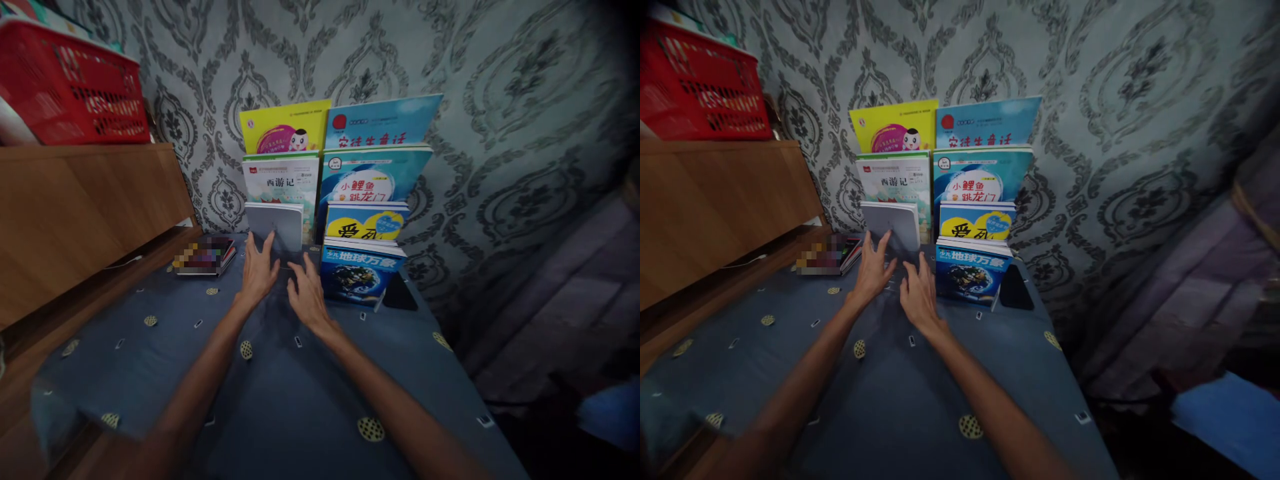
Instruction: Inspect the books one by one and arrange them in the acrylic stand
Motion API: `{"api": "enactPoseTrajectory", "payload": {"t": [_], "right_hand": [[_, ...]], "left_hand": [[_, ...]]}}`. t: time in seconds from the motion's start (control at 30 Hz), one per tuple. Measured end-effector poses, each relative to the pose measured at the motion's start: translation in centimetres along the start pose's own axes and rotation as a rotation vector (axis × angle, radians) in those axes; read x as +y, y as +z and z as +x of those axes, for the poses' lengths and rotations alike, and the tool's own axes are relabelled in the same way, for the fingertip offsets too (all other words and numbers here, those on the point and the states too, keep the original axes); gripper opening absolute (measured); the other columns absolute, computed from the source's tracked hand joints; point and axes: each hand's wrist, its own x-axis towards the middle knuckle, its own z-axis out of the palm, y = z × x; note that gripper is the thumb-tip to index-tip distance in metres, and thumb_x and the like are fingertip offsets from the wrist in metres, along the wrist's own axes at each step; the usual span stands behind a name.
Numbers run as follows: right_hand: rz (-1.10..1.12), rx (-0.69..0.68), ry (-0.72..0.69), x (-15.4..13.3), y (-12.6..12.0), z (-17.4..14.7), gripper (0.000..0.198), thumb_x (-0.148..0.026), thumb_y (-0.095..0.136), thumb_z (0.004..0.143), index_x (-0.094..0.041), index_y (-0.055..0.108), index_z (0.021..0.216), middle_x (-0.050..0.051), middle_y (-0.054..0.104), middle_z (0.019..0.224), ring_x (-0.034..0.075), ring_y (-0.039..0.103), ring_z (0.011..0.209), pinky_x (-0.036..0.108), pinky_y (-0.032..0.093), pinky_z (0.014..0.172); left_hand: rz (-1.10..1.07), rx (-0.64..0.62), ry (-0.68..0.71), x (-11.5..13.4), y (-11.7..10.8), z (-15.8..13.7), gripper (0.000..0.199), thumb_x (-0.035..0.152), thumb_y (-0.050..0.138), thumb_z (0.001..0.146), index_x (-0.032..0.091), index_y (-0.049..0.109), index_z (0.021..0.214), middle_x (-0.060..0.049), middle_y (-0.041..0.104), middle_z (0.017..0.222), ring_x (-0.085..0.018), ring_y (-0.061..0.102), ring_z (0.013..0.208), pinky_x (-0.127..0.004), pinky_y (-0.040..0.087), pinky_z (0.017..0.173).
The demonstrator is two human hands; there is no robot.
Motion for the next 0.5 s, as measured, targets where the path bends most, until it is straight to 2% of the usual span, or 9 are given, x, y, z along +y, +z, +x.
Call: {"api": "enactPoseTrajectory", "payload": {"t": [0.2, 0.3, 0.4, 0.5], "right_hand": [[-0.017, -0.126, -0.097, 0.0, -0.9, -3.9, 0.044, -0.014, 0.046, 0.093, -0.016, 0.062, 0.133, 0.020, 0.038, 0.161, 0.031, 0.043, 0.146, 0.053, 0.043, 0.114], [-0.001, -0.171, -0.133, 0.4, -1.4, -6.1, 0.042, -0.013, 0.046, 0.093, -0.018, 0.063, 0.132, 0.017, 0.038, 0.162, 0.029, 0.042, 0.147, 0.052, 0.043, 0.115], [0.021, -0.216, -0.153, 0.9, -1.6, -8.4, 0.042, -0.014, 0.043, 0.096, -0.017, 0.061, 0.134, 0.019, 0.037, 0.162, 0.030, 0.040, 0.148, 0.052, 0.044, 0.115], [0.049, -0.218, -0.162, 1.2, -1.5, -10.4, 0.042, -0.015, 0.042, 0.097, -0.018, 0.060, 0.135, 0.018, 0.038, 0.161, 0.030, 0.039, 0.149, 0.053, 0.043, 0.116]], "left_hand": [[-0.004, 0.012, 0.026, 0.3, -0.6, -0.9, 0.066, 0.018, 0.055, 0.092, 0.023, 0.036, 0.154, -0.019, 0.009, 0.168, -0.040, 0.012, 0.157, -0.060, 0.030, 0.120], [-0.006, 0.003, 0.007, 0.3, -1.0, -1.5, 0.066, 0.018, 0.057, 0.091, 0.023, 0.036, 0.154, -0.019, 0.012, 0.167, -0.040, 0.015, 0.156, -0.060, 0.033, 0.119], [0.002, -0.032, -0.040, 1.2, -1.9, -2.6, 0.058, 0.019, 0.056, 0.093, 0.020, 0.043, 0.149, -0.021, 0.026, 0.160, -0.040, 0.028, 0.152, -0.059, 0.041, 0.114], [-0.106, -0.143, 0.055, 3.3, -3.0, -4.0, 0.040, 0.023, 0.051, 0.099, 0.019, 0.053, 0.139, -0.019, 0.045, 0.147, -0.035, 0.048, 0.138, -0.054, 0.051, 0.105]]}}
